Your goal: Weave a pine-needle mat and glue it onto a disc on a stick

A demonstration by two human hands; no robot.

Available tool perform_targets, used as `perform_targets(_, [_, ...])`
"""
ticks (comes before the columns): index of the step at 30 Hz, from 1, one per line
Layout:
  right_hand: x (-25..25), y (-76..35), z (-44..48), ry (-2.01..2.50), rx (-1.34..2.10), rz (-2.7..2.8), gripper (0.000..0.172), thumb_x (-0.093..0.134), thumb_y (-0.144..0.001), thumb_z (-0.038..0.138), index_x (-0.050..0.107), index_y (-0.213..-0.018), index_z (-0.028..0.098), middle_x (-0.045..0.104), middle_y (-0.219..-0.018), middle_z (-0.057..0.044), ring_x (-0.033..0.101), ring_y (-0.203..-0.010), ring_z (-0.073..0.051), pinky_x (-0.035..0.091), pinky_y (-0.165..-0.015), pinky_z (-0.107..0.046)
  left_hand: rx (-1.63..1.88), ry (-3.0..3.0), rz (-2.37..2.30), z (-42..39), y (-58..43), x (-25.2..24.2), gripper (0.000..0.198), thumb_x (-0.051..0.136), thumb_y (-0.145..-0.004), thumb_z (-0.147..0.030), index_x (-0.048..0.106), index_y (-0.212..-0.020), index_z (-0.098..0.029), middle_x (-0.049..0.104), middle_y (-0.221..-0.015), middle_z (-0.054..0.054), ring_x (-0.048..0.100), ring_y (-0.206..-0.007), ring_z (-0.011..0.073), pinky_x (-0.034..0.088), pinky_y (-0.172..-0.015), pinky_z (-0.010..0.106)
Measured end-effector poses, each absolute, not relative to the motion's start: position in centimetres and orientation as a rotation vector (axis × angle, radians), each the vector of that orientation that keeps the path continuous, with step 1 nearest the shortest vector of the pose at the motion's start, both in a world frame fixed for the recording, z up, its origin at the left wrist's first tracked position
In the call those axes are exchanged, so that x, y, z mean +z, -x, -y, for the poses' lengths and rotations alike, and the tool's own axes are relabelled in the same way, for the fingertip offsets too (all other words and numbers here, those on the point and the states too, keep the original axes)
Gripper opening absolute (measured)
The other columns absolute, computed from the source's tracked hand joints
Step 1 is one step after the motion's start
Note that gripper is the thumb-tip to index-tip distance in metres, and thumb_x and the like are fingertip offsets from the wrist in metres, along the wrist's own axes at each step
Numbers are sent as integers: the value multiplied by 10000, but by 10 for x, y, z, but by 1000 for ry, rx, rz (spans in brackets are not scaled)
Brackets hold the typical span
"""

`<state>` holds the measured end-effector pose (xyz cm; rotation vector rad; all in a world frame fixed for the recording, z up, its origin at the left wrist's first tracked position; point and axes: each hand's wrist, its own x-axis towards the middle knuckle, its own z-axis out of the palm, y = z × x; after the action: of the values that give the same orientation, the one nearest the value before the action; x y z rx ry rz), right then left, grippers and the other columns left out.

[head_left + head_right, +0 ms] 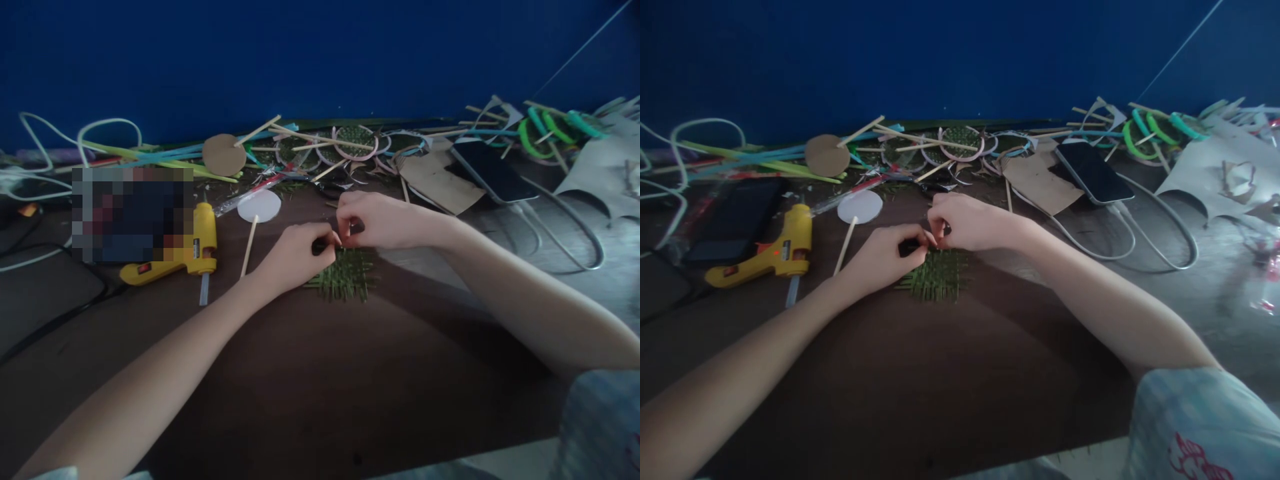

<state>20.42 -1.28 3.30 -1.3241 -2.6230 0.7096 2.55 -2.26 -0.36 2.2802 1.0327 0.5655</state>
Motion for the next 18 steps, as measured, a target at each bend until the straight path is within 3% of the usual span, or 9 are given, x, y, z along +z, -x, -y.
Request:
perform_targets(6, [32,-202,16,1270,586,2629,87,538,-701,123,541,-623,161,506,-728,-15,448,-668,-119,310,-619,-252,588,-2276,-1032,24,-26,-3,100,502,-721,-123,588,-713,-174,655,-733,-6,597,-713,138,406,-655,242])
perform_targets(12, [31,-199,20,1226,322,2678,117,526,-734,121,580,-634,153,498,-871,-70,432,-814,-167,291,-654,-275,636,-2280,-1023,23,-26,-5,94,514,-722,-115,579,-689,-175,657,-738,-2,584,-695,132,410,-662,245])
perform_targets(18, [33,-197,24,1347,372,2686,139,456,-721,86,546,-659,172,504,-705,-25,407,-645,-127,255,-580,-264,627,-2302,-1027,22,-26,-7,77,522,-714,-129,571,-669,-168,619,-666,-8,561,-644,128,387,-614,242])
